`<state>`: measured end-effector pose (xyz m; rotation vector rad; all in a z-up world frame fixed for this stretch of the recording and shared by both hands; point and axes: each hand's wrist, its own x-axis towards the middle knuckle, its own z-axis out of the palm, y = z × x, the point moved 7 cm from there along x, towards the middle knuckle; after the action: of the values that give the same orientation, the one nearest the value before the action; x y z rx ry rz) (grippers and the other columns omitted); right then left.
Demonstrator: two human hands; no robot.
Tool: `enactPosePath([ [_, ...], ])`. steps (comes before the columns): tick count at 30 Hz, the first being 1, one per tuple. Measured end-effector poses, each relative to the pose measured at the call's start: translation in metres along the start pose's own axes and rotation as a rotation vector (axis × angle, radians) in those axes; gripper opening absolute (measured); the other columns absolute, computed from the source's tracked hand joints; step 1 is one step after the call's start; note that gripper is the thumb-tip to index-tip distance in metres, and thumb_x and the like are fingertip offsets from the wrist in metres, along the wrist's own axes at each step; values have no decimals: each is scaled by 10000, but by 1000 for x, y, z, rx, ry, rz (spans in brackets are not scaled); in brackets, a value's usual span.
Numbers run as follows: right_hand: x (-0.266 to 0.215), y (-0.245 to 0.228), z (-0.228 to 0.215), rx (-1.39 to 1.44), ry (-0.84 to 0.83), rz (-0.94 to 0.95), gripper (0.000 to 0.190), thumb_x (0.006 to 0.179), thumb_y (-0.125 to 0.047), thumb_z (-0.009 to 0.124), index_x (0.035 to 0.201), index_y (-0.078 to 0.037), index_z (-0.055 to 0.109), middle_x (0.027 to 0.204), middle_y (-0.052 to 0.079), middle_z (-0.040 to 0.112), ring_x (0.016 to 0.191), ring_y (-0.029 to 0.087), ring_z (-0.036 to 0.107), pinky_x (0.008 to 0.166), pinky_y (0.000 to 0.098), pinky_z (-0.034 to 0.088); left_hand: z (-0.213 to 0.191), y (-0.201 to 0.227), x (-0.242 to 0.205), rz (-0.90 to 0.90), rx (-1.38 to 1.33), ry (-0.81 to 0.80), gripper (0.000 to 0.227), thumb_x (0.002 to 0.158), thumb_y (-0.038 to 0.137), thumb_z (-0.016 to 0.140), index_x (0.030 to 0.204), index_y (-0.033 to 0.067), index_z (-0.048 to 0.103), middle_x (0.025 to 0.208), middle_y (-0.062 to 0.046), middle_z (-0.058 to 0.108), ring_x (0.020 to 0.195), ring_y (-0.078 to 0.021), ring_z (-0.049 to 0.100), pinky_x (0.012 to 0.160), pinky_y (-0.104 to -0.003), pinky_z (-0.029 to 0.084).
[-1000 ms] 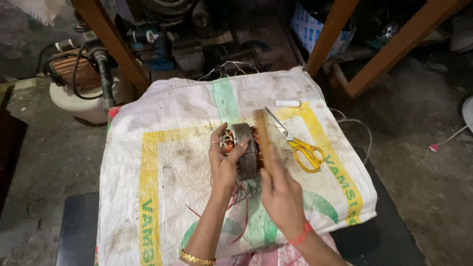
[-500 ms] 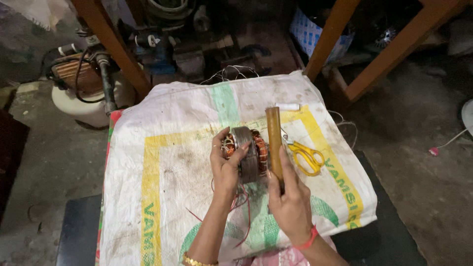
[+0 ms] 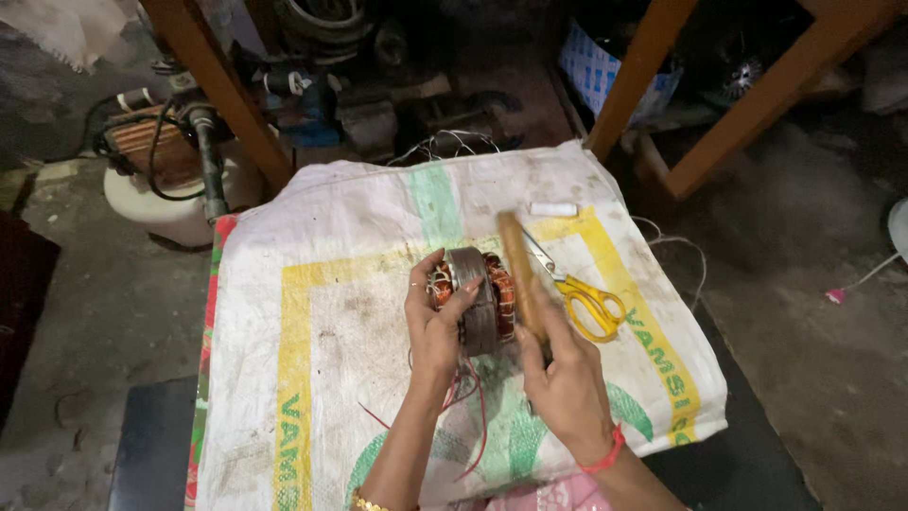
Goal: The person uses a hammer to tap the copper windings of a motor stator, then uses fingers to adjust and press the windings into place. The person rotates the stator to access different sections while working.
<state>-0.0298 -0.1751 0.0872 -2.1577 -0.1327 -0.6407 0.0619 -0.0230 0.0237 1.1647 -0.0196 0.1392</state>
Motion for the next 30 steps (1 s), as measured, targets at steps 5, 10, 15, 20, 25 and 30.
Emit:
enactPosePath([
  [5,-1,3,1,-59,-108,25,564,920,-88,642,1464,-16,510,1334,261,643,1212,390,652,960,406,536,1,-6,-7,-23,-9,-13,634,823,-6,691,1420,-12,480,1268,-201,651,1014,-194,694,885,-322,580],
  [10,2,-3,-2,-34,-17,-17,571,924,-76,614,1476,-5,487,1349,264,636,1198,393,660,935,408,545,-3,-9,-6,-36,-13,0,628,814,-6,683,1408,-6,477,1324,-153,605,972,-191,694,821,-328,590],
  [15,7,-5,-3,-24,-4,-65,532,938,-77,625,1450,6,506,1349,275,642,1192,403,672,939,433,544,-2,-2,-3,19,-23,-23,618,831,-27,682,1413,-19,473,1321,-161,602,1025,-197,700,867,-312,584],
  [20,13,31,1,-13,-191,195,565,920,-116,648,1472,-71,532,1036,217,743,843,367,696,735,423,565,-4,-7,-5,46,-20,-35,635,817,-48,663,1423,-21,474,1319,-156,610,1037,-201,699,889,-309,586],
  [25,22,81,3,157,-132,408,577,944,-136,605,1509,-124,489,887,217,725,632,286,657,578,418,522,-28,-27,11,-160,-12,32,752,878,-90,667,1590,31,458,1028,-329,594,884,-337,595,793,-400,510],
  [30,33,110,33,-236,-202,144,583,881,-152,661,1442,-85,518,916,272,718,838,428,687,743,523,539,-67,-30,58,-271,-173,-43,632,838,145,604,1443,15,477,1171,-125,743,1061,-250,702,948,-392,566],
])
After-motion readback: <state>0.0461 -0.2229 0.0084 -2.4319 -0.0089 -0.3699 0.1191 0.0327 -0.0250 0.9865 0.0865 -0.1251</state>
